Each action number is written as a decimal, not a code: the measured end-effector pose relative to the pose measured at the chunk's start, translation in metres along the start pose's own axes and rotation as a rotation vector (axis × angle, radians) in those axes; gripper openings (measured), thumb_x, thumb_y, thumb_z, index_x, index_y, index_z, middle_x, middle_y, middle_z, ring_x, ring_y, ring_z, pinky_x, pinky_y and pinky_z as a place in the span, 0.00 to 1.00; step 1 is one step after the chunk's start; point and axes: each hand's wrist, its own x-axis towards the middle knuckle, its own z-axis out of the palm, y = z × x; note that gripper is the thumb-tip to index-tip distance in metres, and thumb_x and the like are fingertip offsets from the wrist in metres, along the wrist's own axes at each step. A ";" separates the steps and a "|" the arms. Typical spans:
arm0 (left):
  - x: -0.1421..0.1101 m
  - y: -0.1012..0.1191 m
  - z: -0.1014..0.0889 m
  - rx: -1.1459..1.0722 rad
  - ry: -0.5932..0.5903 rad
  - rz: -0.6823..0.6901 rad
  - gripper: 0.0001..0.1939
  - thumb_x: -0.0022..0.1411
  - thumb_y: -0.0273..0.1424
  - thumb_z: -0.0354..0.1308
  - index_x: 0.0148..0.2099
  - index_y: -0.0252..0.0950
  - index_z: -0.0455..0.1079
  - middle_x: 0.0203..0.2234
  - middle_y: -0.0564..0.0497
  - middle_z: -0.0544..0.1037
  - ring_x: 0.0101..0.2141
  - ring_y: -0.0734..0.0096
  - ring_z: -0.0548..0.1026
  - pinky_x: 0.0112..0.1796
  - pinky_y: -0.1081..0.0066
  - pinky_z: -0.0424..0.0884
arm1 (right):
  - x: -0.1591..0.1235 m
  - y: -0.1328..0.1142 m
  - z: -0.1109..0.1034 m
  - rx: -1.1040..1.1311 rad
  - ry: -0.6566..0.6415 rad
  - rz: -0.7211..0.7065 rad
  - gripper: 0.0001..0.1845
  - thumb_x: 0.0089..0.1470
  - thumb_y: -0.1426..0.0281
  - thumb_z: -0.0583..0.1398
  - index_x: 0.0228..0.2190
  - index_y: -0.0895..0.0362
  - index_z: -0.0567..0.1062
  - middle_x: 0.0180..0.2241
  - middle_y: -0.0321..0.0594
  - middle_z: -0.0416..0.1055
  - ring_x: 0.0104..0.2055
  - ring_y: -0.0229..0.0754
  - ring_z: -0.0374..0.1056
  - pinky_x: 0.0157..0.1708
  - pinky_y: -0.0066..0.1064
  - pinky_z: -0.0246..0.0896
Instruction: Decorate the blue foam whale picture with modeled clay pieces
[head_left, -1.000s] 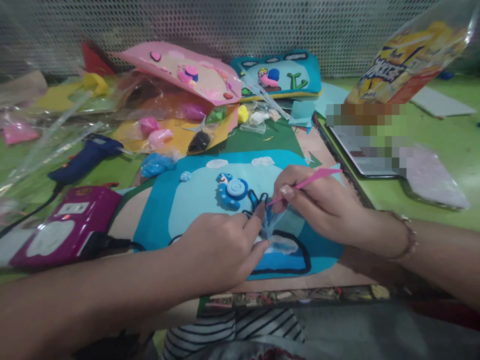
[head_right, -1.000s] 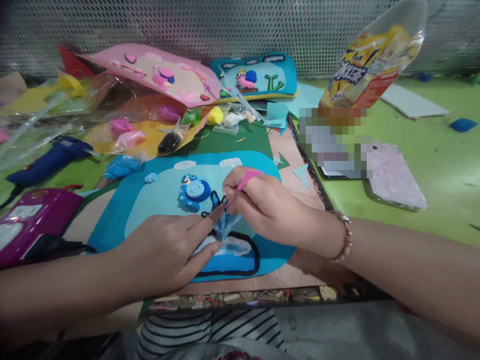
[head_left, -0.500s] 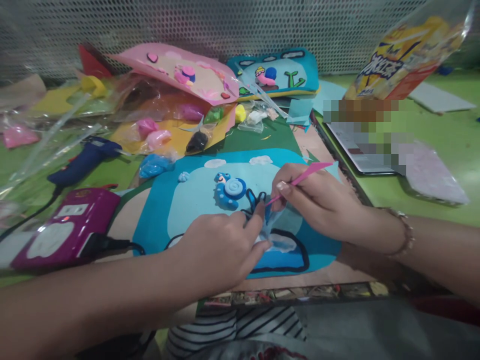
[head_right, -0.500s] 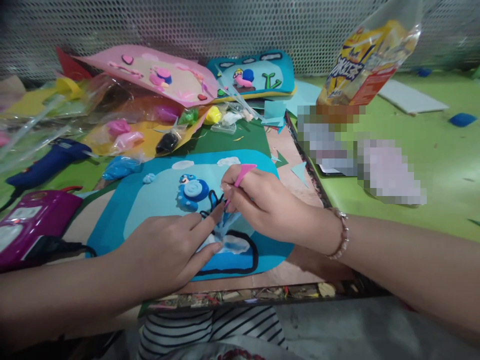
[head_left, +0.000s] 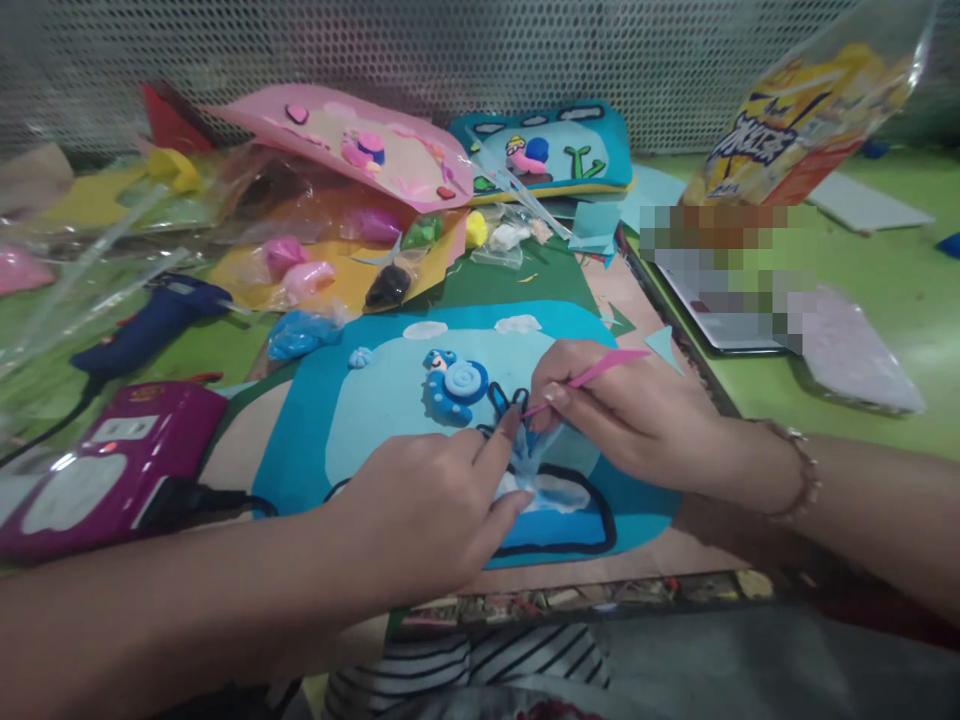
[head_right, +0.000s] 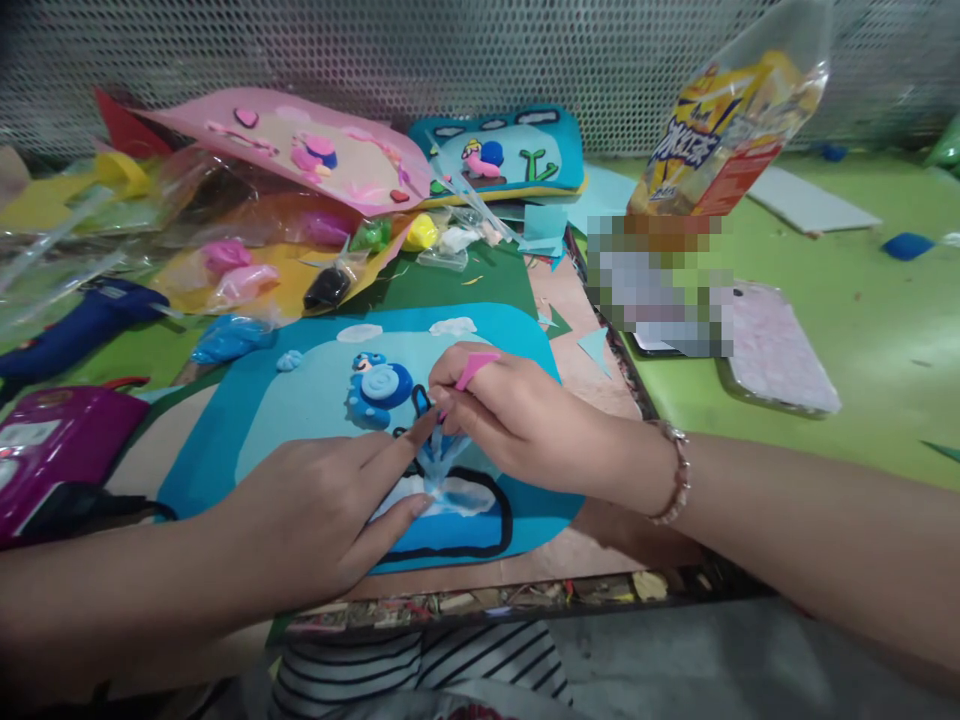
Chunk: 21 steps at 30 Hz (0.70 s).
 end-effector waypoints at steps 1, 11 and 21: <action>0.000 0.000 0.000 0.005 0.018 0.010 0.29 0.70 0.37 0.35 0.60 0.21 0.62 0.31 0.42 0.79 0.25 0.65 0.76 0.19 0.67 0.68 | 0.000 0.000 0.000 -0.013 0.000 -0.008 0.10 0.61 0.77 0.51 0.29 0.57 0.67 0.29 0.38 0.70 0.31 0.35 0.67 0.31 0.26 0.62; -0.001 -0.001 0.000 0.006 0.064 0.027 0.28 0.70 0.36 0.36 0.57 0.20 0.65 0.28 0.43 0.79 0.24 0.65 0.76 0.18 0.68 0.68 | -0.001 0.000 0.000 0.027 0.006 0.018 0.10 0.61 0.77 0.50 0.30 0.57 0.67 0.27 0.38 0.70 0.31 0.35 0.68 0.30 0.27 0.62; 0.000 -0.001 0.000 0.020 0.051 0.024 0.27 0.70 0.36 0.36 0.57 0.20 0.65 0.29 0.43 0.79 0.24 0.66 0.76 0.19 0.69 0.66 | 0.000 -0.001 0.000 0.026 0.008 0.019 0.10 0.60 0.78 0.50 0.30 0.57 0.67 0.28 0.38 0.70 0.30 0.35 0.67 0.30 0.27 0.63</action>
